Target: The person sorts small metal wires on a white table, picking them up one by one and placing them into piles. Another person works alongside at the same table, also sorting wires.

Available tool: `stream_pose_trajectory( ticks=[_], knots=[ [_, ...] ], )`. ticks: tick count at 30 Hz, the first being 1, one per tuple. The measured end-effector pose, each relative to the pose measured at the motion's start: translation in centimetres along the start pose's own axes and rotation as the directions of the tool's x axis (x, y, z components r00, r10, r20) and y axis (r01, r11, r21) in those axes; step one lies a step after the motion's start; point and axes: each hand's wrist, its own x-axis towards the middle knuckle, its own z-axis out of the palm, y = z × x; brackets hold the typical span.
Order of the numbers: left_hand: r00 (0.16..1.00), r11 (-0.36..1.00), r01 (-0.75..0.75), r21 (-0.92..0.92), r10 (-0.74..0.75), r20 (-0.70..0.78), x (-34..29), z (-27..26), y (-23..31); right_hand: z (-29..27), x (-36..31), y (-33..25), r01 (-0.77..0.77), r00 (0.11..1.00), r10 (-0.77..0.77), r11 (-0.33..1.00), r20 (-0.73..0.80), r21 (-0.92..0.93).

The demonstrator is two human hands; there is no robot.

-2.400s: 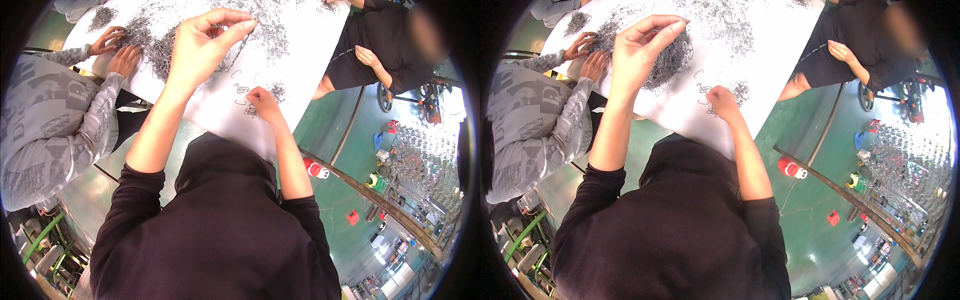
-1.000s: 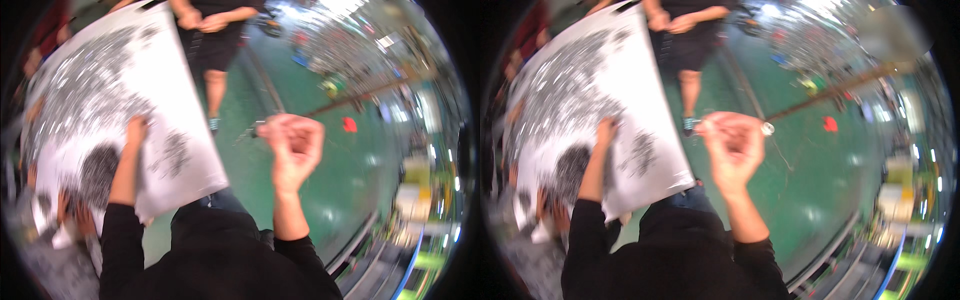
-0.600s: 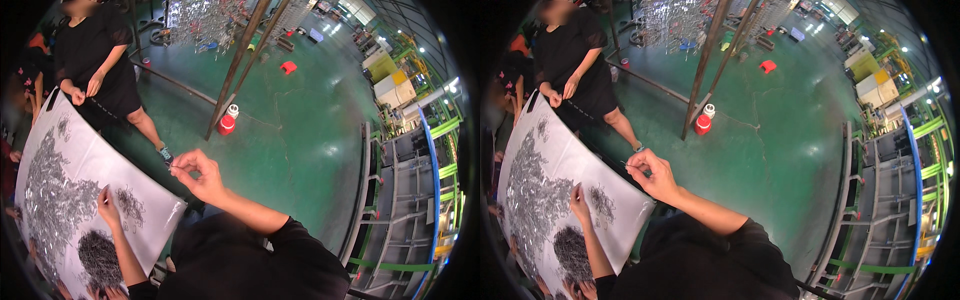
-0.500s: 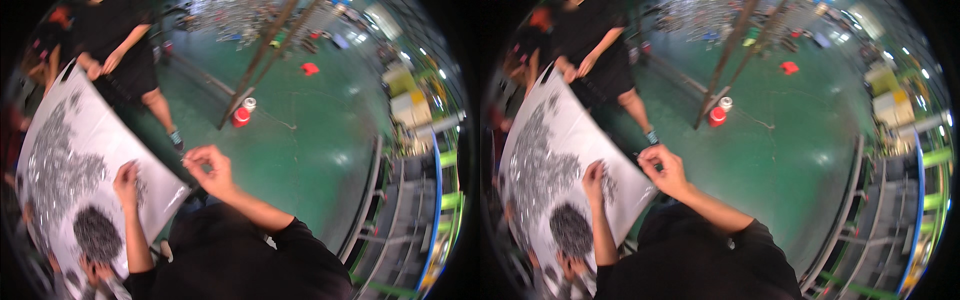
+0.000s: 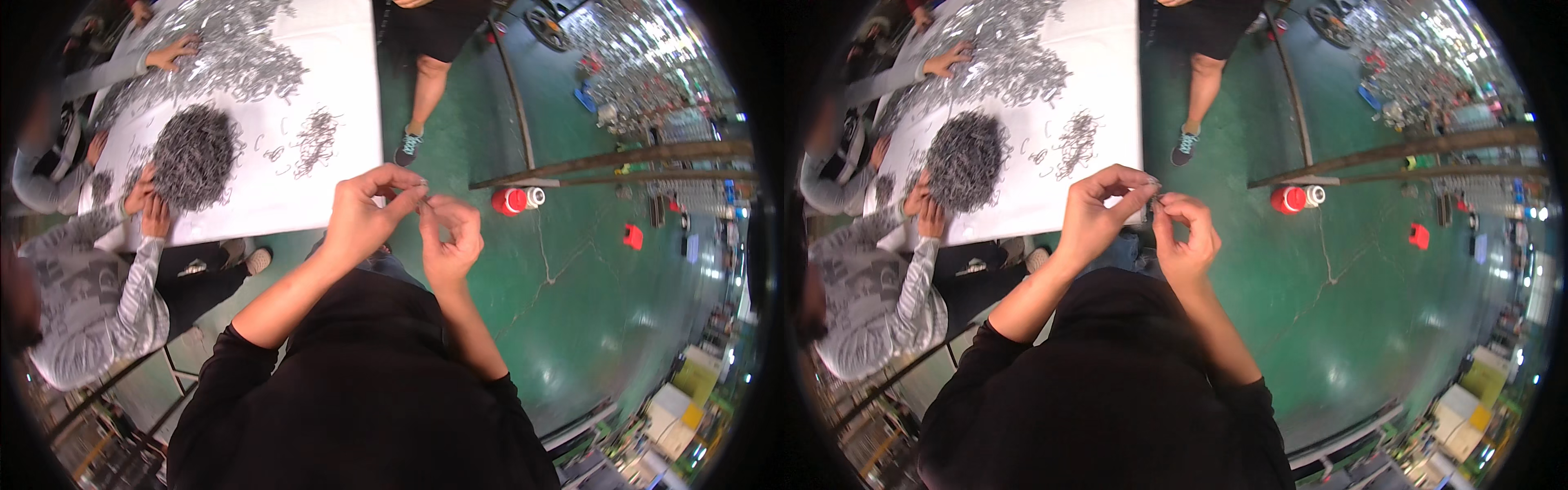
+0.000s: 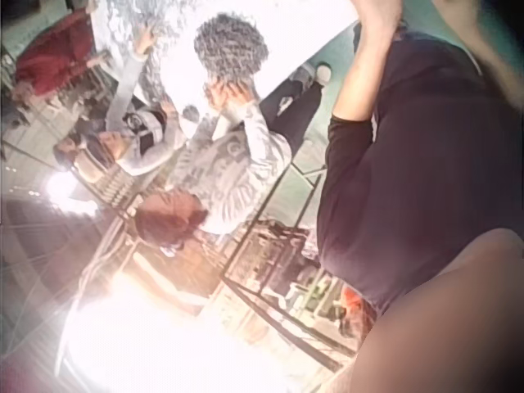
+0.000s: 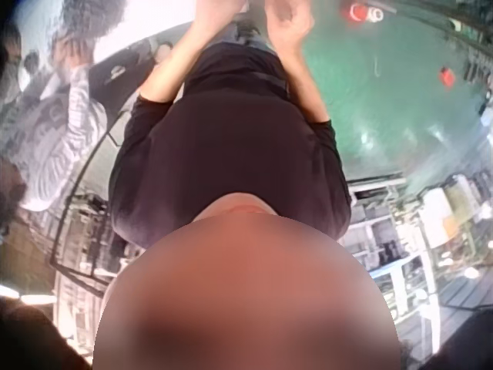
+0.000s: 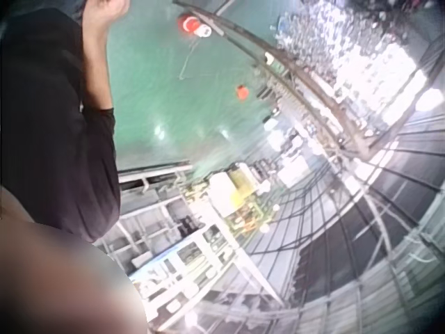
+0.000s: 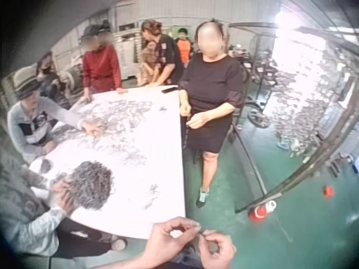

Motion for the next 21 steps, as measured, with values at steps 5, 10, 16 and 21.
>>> stream_pose_trajectory(
  ticks=[5,10,16,21],
  knots=[
    [0.959,0.961,-0.251,0.116,0.263,-0.101,-0.9,0.1,-1.4,-0.8,-0.6,1.1,0.046,0.990,-0.041,0.998,0.134,-0.033],
    [0.965,0.967,-0.234,0.103,0.244,-0.099,-2.4,-1.0,-2.6,-1.8,2.4,2.1,-0.017,0.978,0.014,1.000,0.207,0.014],
    [0.956,0.953,-0.293,0.075,0.295,-0.015,-3.8,-3.5,-5.6,8.5,7.6,8.5,0.036,0.734,0.126,0.974,0.667,-0.224],
    [0.953,0.945,-0.299,0.133,0.303,-0.013,-5.4,-4.9,-8.7,22.1,4.1,12.0,0.259,0.429,0.106,0.937,0.897,-0.234]
  ],
)
